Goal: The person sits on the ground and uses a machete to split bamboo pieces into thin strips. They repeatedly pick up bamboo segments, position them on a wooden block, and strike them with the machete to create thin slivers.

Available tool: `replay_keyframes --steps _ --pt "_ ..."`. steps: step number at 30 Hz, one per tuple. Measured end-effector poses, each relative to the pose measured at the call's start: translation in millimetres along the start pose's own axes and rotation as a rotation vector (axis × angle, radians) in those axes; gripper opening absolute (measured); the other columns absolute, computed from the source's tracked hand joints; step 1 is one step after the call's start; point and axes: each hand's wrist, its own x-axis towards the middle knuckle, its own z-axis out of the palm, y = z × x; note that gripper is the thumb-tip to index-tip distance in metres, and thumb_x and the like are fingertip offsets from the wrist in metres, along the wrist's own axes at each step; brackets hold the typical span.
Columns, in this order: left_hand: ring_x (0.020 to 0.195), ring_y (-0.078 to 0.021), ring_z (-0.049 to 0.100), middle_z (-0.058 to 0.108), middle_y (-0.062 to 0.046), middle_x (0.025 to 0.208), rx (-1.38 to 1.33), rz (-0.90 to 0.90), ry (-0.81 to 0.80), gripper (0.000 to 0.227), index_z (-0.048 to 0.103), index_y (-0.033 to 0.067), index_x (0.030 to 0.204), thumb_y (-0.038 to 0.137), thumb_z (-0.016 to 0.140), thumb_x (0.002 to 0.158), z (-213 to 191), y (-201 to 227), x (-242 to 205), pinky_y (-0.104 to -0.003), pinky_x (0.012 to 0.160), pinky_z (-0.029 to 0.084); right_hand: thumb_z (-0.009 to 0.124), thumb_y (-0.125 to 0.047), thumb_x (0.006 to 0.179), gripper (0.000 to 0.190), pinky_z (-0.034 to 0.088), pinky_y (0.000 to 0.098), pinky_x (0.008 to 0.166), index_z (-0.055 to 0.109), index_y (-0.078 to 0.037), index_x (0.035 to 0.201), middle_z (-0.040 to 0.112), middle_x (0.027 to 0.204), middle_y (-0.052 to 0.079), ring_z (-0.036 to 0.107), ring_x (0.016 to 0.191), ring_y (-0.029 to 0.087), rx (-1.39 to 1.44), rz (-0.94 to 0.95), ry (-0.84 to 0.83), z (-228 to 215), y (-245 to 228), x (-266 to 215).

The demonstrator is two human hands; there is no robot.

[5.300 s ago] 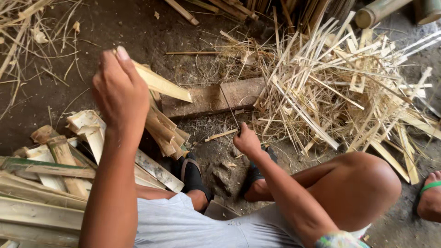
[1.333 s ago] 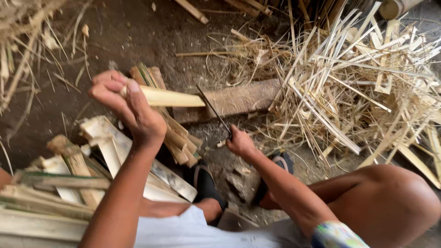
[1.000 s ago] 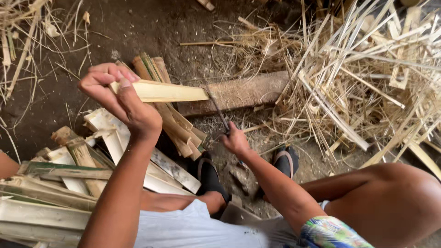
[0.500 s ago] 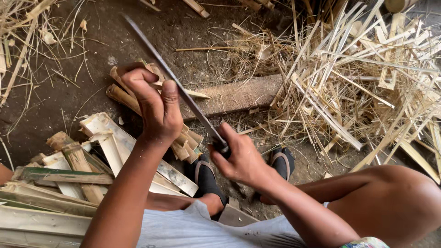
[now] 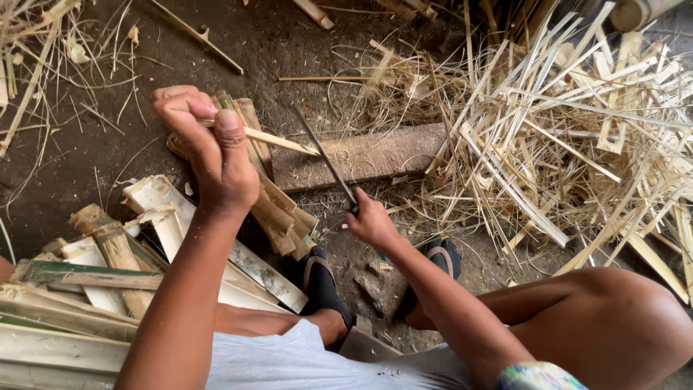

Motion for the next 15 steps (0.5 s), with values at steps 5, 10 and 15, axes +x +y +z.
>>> replay_keyframes --steps 5,10,15 --pt "0.098 -0.0168 0.036 0.032 -0.007 0.109 0.002 0.038 -0.010 0.041 0.032 0.0061 0.106 0.042 0.048 0.119 4 3 4 -0.033 0.087 0.037 0.058 -0.013 0.091 0.020 0.051 0.0426 0.056 0.054 0.000 0.106 0.070 0.070 0.019 0.065 0.056 0.028 -0.137 0.039 -0.061 -14 25 4" --pt "0.101 -0.0180 0.037 0.032 -0.008 0.109 0.110 0.053 0.044 0.043 0.033 0.0060 0.104 0.042 0.048 0.121 22 14 -1 -0.034 0.089 0.038 0.065 -0.018 0.090 0.024 0.050 0.0422 0.053 0.050 -0.001 0.099 0.063 0.064 0.015 0.060 0.052 0.027 0.119 -0.256 0.114 -38 -79 -68" --pt "0.102 -0.0174 0.037 0.033 -0.007 0.110 0.134 0.024 0.118 0.043 0.035 0.0049 0.104 0.042 0.046 0.121 30 23 -6 -0.034 0.090 0.038 0.064 -0.017 0.091 0.022 0.049 0.0412 0.051 0.049 -0.002 0.098 0.064 0.064 0.015 0.063 0.053 0.026 0.231 -0.206 0.105 -39 -116 -81"
